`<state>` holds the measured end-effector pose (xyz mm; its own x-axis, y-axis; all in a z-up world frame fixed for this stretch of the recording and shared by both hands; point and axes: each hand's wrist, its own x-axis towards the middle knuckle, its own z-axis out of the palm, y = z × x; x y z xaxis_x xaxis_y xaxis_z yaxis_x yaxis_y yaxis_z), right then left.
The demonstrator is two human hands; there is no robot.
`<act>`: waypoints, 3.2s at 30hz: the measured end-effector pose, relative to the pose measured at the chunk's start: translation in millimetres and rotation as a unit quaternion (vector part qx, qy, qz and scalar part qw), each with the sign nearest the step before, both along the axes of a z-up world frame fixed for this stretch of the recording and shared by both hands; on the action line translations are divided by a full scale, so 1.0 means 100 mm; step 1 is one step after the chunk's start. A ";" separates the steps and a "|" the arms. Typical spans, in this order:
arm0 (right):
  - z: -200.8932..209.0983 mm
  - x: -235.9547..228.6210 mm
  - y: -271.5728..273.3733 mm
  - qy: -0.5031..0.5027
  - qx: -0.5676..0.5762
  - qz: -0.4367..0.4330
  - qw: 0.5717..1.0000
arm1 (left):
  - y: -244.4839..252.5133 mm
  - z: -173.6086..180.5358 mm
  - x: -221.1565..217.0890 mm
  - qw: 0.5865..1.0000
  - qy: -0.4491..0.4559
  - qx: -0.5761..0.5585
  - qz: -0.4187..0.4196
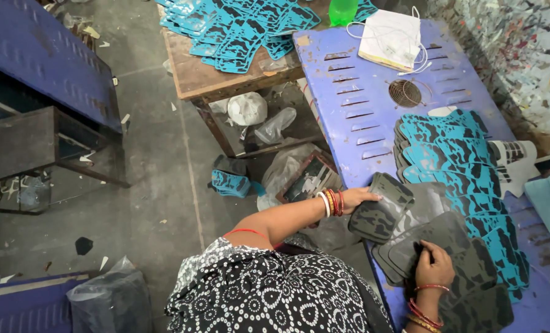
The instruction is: The person sorts and stacks dark grey and blue patterned material pieces on a blue workbench. They handle the pieces by hand, separating them into piles and occasionally placing some into a white plastic bag.
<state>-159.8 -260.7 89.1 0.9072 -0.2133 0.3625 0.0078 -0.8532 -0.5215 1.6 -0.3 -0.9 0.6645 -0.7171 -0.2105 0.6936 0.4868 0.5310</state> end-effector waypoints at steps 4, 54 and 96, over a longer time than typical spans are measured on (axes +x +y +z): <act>0.01 0.00 0.01 0.002 0.005 -0.002 1.000 | -0.01 -0.02 0.01 1.000 -0.007 -0.014 -0.003; 0.00 0.00 0.00 0.019 0.003 -0.019 1.000 | -0.01 -0.03 0.01 1.000 -0.002 -0.002 -0.010; 0.16 0.02 0.09 -0.011 -0.005 0.028 1.000 | 0.39 0.25 -0.11 0.997 0.003 -0.007 0.080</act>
